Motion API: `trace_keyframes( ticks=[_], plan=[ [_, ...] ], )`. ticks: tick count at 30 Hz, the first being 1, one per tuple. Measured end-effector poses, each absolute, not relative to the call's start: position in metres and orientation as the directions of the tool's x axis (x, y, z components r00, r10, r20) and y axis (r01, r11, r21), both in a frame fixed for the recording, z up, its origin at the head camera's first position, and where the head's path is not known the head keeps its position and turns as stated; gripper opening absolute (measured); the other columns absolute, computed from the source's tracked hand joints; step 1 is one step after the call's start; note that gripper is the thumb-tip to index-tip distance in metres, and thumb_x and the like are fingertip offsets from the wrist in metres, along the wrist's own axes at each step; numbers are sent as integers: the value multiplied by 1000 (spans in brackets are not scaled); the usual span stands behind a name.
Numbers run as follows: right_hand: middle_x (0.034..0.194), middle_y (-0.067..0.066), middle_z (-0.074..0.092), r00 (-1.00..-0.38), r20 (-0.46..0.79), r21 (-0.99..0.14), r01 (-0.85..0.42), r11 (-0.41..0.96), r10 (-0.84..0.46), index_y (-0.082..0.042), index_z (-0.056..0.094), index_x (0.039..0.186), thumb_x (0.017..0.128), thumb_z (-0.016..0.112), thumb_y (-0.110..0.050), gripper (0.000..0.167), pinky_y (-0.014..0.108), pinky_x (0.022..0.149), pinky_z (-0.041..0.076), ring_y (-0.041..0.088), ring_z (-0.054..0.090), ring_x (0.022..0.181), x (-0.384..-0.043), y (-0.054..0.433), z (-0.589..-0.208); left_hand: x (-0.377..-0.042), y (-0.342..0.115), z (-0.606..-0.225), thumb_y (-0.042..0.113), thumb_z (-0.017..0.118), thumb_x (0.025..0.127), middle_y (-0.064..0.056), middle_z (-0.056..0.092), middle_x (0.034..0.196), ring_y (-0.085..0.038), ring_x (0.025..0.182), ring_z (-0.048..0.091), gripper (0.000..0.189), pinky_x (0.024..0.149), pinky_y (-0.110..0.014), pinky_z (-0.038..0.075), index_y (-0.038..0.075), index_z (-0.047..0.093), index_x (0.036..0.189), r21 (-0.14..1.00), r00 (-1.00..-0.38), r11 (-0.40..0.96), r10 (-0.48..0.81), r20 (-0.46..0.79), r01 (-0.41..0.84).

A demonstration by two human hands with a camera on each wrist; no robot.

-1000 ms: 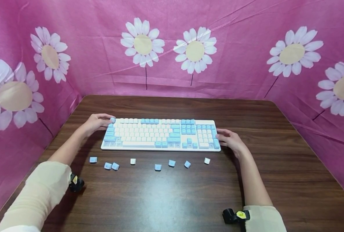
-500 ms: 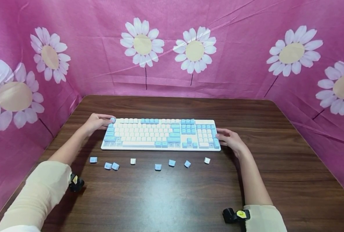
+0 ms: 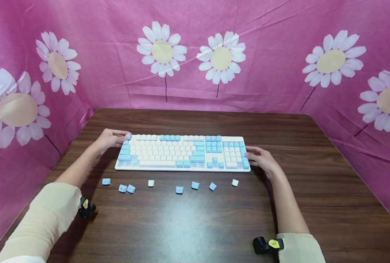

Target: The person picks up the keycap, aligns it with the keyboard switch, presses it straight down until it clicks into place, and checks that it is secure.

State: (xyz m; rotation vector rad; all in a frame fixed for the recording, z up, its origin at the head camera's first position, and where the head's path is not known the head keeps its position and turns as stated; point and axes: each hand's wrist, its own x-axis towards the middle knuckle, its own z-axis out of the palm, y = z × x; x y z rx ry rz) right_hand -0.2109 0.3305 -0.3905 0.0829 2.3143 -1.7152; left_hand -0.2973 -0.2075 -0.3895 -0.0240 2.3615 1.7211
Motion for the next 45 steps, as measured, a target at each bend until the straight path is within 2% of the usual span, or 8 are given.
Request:
trace_keyframes(
  ticks=[8,11,17,20,27,33,41,45],
  plan=[
    [116,8,50,-965,-241,-930,199,308,-104,7,29,139,93,56,-21,61,23,80,45,0,53,90,-212,330,-390,-297,-209,-389,11,64,86,-17,62,108,-11,79,62,38,72,-30,51,-5,58,120,933,-975,337,134,-180,-126],
    [120,12,49,-965,-238,-931,194,308,-110,7,28,139,93,56,-22,61,23,81,45,0,53,90,-212,330,-389,-294,-206,-384,7,60,89,-21,61,108,-15,82,62,34,73,-31,50,-8,57,119,910,-978,403,128,-165,-101],
    [111,3,52,-970,-217,-940,178,291,-109,9,28,139,93,56,-21,62,22,80,45,-1,53,90,-211,331,-388,-283,-195,-372,3,54,92,-29,57,111,-21,85,62,27,74,-34,50,-8,59,116,863,-985,502,109,-132,-60],
    [110,1,53,-970,-215,-942,176,287,-112,9,28,139,93,57,-21,62,22,80,45,-1,53,89,-212,330,-389,-283,-196,-371,3,54,92,-29,56,113,-20,86,61,28,77,-36,49,-8,58,118,869,-984,489,111,-142,-70],
    [121,13,47,-967,-228,-936,186,300,-112,8,27,139,93,56,-22,62,23,81,45,-1,53,90,-212,330,-393,-282,-199,-373,2,52,93,-30,54,115,-25,91,60,30,80,-36,48,-10,55,120,879,-976,468,131,-172,-92],
    [128,20,42,-966,-234,-930,190,313,-111,7,26,140,93,56,-23,63,23,81,44,-1,52,91,-212,331,-394,-283,-199,-373,3,53,92,-29,55,114,-20,87,61,30,79,-35,48,-9,55,120,879,-977,469,133,-166,-86],
    [124,18,44,-967,-231,-933,189,306,-108,8,27,139,93,56,-21,62,23,80,45,0,53,90,-211,331,-394,-286,-199,-375,4,55,92,-29,54,117,-22,89,60,31,78,-34,49,-9,55,120,877,-975,469,123,-184,-106],
    [119,14,48,-967,-232,-935,192,299,-103,9,27,138,93,57,-21,62,23,80,45,1,53,90,-212,330,-392,-291,-202,-381,6,56,91,-27,56,115,-18,86,61,31,76,-32,50,-8,56,119,891,-980,446,122,-160,-90]
  ],
)
